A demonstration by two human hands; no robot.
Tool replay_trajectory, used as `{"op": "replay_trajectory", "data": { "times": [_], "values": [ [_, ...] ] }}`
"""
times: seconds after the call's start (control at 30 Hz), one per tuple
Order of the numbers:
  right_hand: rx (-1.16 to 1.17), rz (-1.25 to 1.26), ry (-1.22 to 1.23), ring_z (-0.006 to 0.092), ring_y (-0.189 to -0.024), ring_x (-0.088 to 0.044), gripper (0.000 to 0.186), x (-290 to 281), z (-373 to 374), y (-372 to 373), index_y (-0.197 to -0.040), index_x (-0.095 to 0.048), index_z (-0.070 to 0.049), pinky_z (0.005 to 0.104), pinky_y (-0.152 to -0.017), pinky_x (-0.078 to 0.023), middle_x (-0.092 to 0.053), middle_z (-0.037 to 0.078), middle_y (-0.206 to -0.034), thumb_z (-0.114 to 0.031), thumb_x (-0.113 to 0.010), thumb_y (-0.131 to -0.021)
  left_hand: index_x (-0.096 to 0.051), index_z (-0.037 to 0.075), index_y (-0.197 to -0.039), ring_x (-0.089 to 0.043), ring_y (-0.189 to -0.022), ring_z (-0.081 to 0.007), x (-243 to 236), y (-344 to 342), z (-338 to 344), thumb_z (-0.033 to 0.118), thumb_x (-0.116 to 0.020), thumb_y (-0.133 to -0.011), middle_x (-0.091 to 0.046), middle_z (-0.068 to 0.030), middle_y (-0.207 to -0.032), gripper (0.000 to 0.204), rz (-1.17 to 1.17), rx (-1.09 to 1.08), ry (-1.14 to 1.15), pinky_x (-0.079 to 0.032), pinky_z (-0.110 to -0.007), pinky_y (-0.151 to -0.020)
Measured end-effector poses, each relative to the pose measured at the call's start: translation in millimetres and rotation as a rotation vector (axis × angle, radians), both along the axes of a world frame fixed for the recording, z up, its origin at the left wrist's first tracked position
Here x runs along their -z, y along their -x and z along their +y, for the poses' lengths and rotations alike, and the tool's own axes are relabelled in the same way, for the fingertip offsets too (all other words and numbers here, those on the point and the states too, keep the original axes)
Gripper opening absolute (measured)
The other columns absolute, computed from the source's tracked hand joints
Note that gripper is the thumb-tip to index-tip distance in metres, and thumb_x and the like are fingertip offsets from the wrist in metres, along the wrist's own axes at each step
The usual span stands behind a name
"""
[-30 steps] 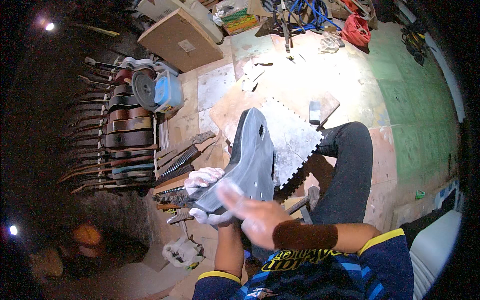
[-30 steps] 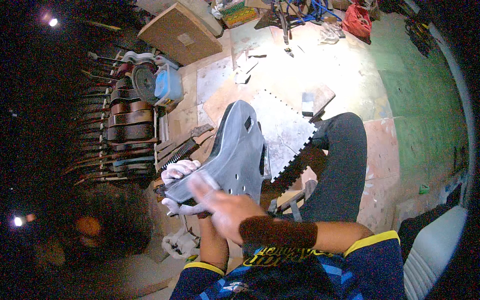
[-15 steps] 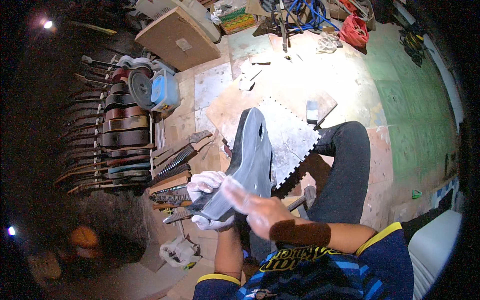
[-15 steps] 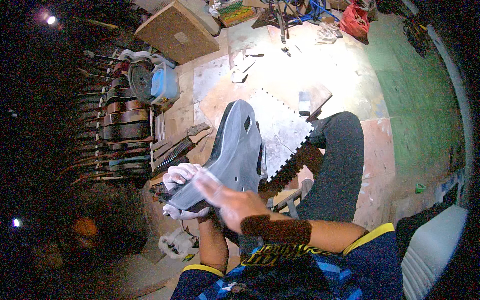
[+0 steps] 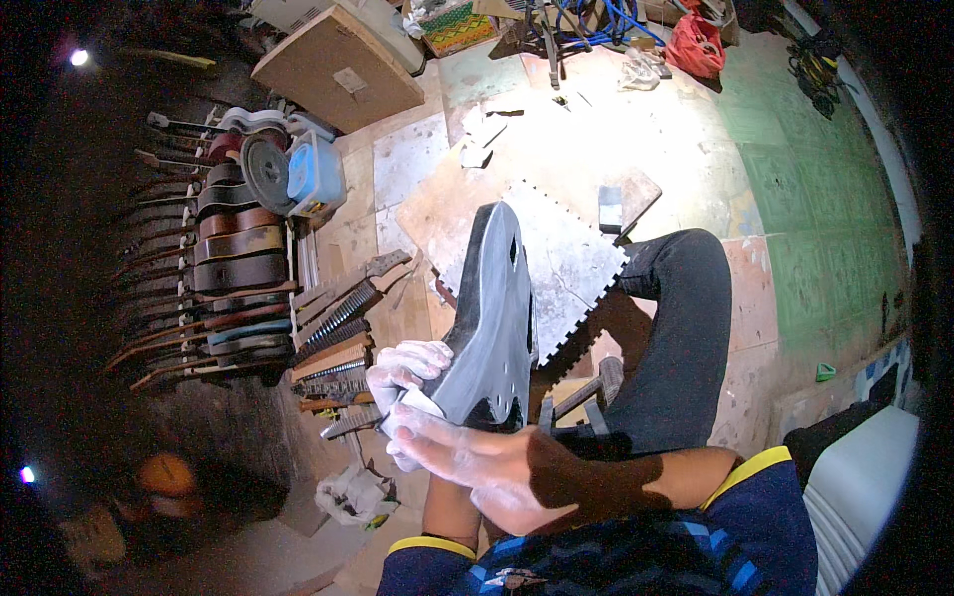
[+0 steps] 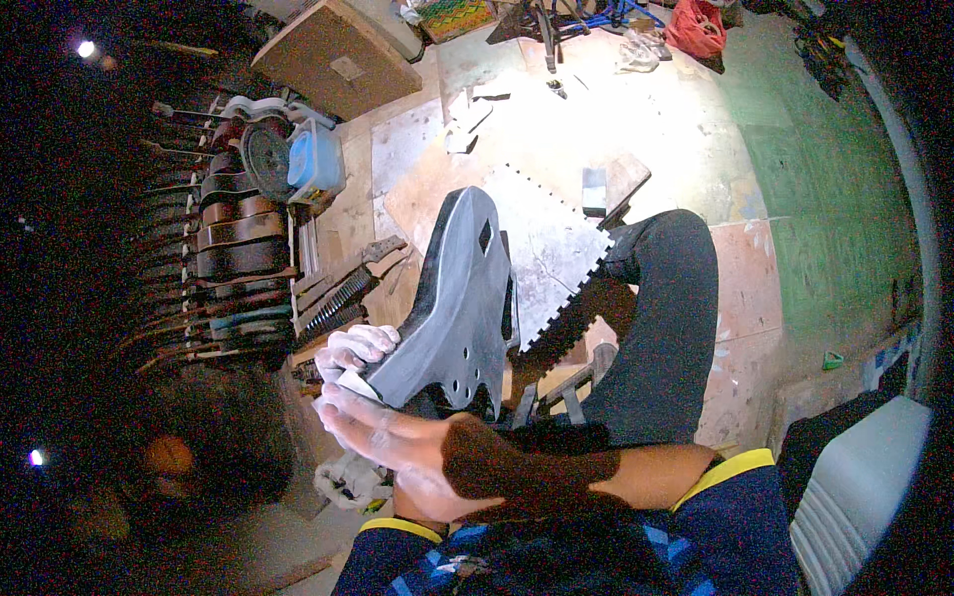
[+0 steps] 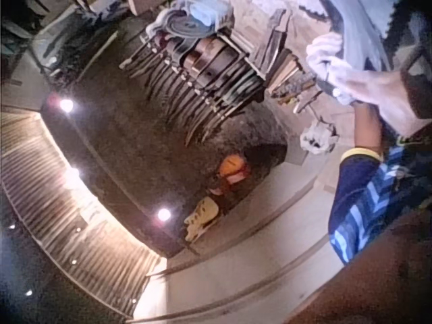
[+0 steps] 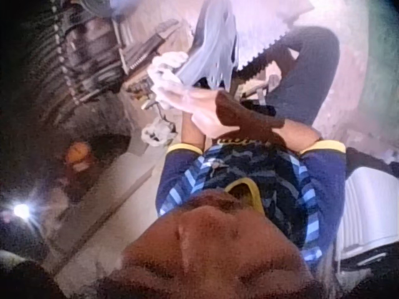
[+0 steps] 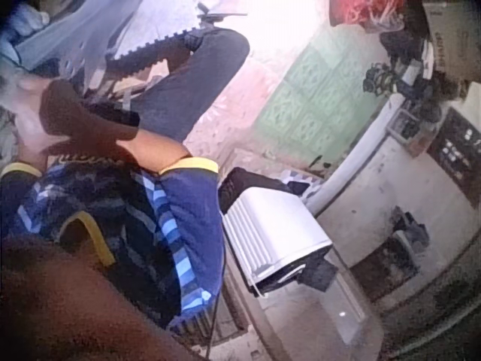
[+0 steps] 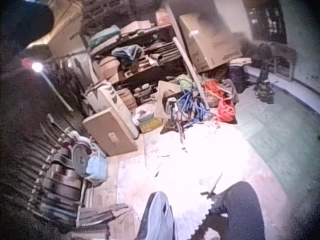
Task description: The person sands the surface and edges of a guitar body by hand using a piece of sandpaper.
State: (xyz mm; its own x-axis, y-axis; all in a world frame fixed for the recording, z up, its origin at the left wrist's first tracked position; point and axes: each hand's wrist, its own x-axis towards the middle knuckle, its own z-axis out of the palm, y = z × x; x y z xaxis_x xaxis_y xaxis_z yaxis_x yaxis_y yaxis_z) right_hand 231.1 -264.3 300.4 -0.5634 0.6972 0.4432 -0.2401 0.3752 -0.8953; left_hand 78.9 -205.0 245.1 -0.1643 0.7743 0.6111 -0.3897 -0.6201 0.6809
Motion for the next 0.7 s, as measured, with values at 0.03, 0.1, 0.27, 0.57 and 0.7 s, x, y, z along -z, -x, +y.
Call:
{"op": "replay_trajectory", "data": {
  "times": [0.03, 0.1, 0.27, 0.57, 0.7],
  "values": [
    [0.032, -0.084, 0.014, 0.0324, -0.143, -0.042, 0.089, 6, -1, -2, -0.159, -0.022, -0.005, 0.0324, -0.115, -0.039, -0.024, 0.021, -0.164, 0.017, -0.043, -0.076, -0.042, 0.004, -0.092, -0.05, -0.084, -0.0303, 0, -2, -3, 0.069, -0.06, -0.078, -0.045, -0.0128, -0.088, 0.068, -0.004, -0.019, 0.023, -0.043, -0.044, -0.077],
    [0.129, -0.143, -0.004, 0.0261, -0.134, -0.051, 0.076, 39, 2, -5, -0.158, -0.026, -0.004, 0.0334, -0.108, -0.046, -0.037, 0.02, -0.158, 0.006, -0.05, -0.087, -0.042, 0.004, -0.092, -0.05, -0.084, -0.0302, -5, -7, -10, 0.067, -0.061, -0.079, -0.045, -0.013, -0.088, 0.067, -0.009, -0.05, 0.048, -0.044, -0.044, -0.076],
    [-0.34, -0.107, 0.187, 0.0155, -0.138, -0.047, 0.058, 31, -13, -16, -0.158, -0.027, -0.004, 0.0287, -0.114, -0.039, -0.039, 0.012, -0.158, -0.02, -0.045, -0.105, -0.043, 0.004, -0.092, -0.052, -0.083, -0.03, -5, -9, -18, 0.063, -0.062, -0.082, -0.046, -0.0134, -0.088, 0.063, -0.025, -0.102, 0.067, -0.046, -0.044, -0.075],
    [-0.249, -0.148, 0.239, 0.0268, -0.122, -0.06, 0.064, 3, -4, -23, -0.154, -0.024, 0.008, 0.0349, -0.109, -0.047, -0.03, 0.015, -0.163, -0.011, -0.052, -0.099, -0.044, 0.004, -0.091, -0.054, -0.081, -0.0295, -2, -17, -24, 0.057, -0.064, -0.087, -0.047, -0.014, -0.089, 0.056, -0.059, -0.179, 0.065, -0.05, -0.043, -0.073],
    [-0.019, 0.139, 0.447, 0.0232, -0.132, -0.055, 0.059, 61, -15, -29, -0.15, -0.04, 0.0, 0.0362, -0.104, -0.049, -0.05, 0.013, -0.151, -0.027, -0.047, -0.099, -0.043, 0.005, -0.091, -0.053, -0.08, -0.0292, 6, -40, -20, 0.063, -0.064, -0.084, -0.046, -0.0135, -0.089, 0.062, -0.062, -0.166, 0.086, -0.051, -0.044, -0.073]
  ]
}}
